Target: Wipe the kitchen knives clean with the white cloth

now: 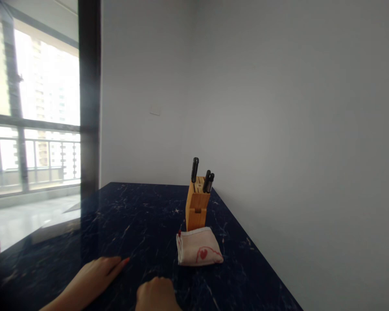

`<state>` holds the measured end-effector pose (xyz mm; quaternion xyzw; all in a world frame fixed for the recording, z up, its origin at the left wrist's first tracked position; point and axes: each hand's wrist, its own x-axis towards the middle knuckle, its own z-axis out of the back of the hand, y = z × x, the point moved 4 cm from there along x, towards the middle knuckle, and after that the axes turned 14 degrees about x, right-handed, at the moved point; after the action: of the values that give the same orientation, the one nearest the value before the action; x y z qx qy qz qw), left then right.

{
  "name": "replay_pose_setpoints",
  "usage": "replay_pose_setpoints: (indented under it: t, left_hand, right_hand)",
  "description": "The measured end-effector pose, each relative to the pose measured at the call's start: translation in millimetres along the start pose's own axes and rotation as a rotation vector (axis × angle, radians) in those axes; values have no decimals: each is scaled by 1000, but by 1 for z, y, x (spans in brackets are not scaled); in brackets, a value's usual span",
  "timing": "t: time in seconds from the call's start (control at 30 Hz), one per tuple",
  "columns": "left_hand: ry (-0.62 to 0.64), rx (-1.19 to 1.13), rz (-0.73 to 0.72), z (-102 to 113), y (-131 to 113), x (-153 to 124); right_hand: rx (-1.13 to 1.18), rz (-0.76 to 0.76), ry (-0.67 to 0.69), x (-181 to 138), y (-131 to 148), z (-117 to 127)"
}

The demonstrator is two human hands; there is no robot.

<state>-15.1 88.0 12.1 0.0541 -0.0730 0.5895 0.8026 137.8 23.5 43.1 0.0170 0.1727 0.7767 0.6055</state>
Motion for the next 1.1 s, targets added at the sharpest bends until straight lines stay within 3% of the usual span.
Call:
replay_pose_setpoints:
  t: [1.1]
  left_hand:
    - [-3, -5, -14, 3, -1, 0]
  right_hand:
    - [22, -1, -1, -1, 0, 1]
